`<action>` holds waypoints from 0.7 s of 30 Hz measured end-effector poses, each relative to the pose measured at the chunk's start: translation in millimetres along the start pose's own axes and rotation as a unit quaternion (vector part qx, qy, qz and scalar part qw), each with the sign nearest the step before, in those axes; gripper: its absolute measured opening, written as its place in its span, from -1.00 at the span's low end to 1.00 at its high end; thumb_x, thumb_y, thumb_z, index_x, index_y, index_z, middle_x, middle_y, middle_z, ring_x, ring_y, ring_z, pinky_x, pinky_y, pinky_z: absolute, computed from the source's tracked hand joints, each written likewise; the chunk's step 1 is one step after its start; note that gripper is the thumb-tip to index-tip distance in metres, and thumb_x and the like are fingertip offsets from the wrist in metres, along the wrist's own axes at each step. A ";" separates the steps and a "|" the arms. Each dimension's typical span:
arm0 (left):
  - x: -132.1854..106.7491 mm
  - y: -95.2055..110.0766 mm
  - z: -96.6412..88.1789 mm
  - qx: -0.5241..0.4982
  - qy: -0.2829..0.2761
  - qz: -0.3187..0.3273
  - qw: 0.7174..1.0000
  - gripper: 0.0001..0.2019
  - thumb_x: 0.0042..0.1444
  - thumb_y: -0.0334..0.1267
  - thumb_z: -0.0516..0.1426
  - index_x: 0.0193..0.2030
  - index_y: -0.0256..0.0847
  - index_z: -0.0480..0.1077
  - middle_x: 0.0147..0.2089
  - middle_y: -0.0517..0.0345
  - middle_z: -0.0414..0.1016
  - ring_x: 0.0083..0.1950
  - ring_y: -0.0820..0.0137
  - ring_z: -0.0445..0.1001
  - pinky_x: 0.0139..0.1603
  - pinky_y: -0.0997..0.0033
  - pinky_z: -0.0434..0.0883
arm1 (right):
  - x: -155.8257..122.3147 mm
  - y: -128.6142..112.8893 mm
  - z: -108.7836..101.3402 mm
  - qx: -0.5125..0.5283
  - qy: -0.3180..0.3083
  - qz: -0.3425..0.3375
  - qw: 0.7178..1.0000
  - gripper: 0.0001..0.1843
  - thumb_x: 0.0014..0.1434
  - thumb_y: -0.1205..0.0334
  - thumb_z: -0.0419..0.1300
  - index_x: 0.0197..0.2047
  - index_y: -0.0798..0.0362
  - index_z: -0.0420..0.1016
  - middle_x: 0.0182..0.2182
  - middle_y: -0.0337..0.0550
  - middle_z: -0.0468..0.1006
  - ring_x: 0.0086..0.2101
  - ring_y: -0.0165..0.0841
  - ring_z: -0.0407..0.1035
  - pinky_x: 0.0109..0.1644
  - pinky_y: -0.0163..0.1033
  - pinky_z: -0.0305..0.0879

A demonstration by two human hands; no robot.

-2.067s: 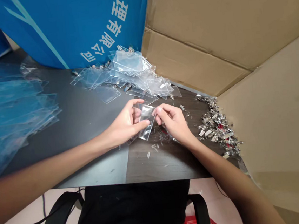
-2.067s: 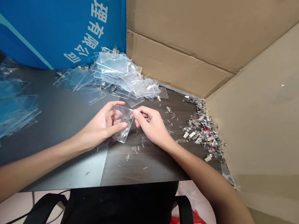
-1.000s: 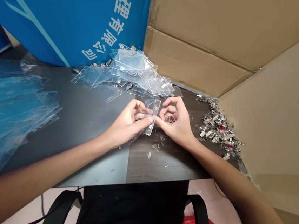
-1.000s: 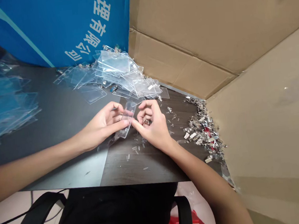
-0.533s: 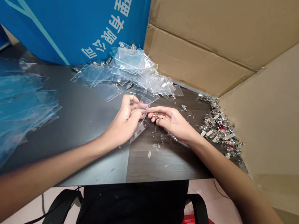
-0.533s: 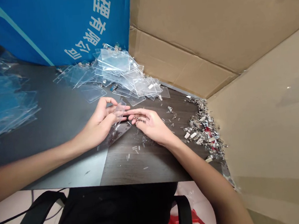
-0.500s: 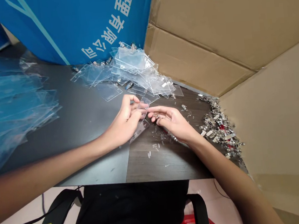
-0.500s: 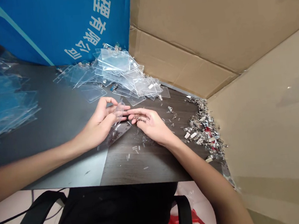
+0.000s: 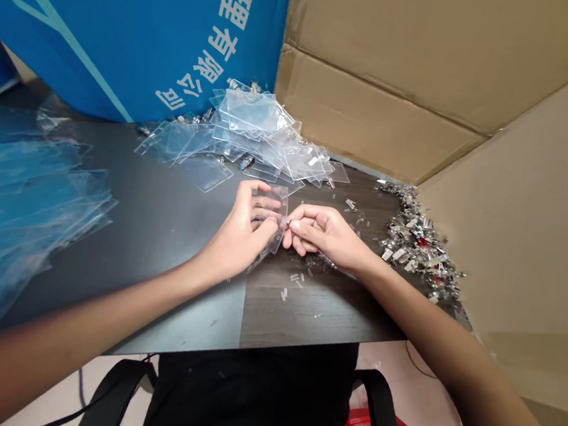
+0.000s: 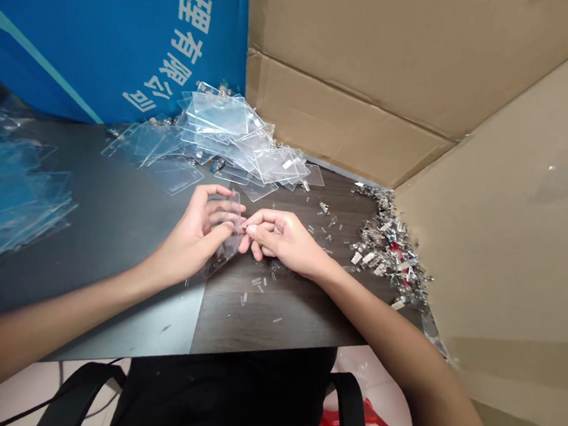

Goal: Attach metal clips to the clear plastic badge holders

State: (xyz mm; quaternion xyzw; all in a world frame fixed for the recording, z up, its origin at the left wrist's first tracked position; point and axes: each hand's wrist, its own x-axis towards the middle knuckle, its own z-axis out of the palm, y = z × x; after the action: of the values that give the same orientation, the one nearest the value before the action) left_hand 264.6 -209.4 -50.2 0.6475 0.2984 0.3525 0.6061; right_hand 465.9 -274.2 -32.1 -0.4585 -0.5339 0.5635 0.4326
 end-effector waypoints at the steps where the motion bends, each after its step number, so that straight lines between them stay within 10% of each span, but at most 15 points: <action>1: 0.0 0.3 0.0 -0.001 -0.002 -0.003 1.000 -0.50 0.23 -0.27 0.27 0.22 -0.04 0.16 0.19 -0.02 0.46 0.12 0.25 0.59 0.20 0.02 0.58 | 0.1 -0.4 0.3 0.000 -0.001 -0.001 1.000 -0.47 0.28 -0.29 0.51 -0.20 0.03 0.55 -0.38 -0.17 0.71 -0.53 -0.47 0.38 -0.50 -0.35 0.10; 21: -2.0 3.7 2.2 0.051 0.042 0.048 0.997 -0.47 0.10 -0.35 0.32 0.15 -0.07 0.21 -0.04 0.15 0.36 -0.07 0.35 0.46 -0.15 0.31 0.47 | 0.1 -4.4 -4.3 -0.018 -0.034 -0.031 0.999 -0.54 0.38 -0.22 0.46 -0.19 0.01 0.54 -0.46 -0.27 0.63 -0.55 -0.49 0.28 -0.42 -0.30 0.18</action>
State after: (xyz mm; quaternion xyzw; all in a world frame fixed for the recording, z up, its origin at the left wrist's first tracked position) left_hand 265.1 -212.6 -46.8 0.6759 0.3101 0.3922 0.5415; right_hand 470.1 -272.9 -27.8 -0.4301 -0.5726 0.5553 0.4230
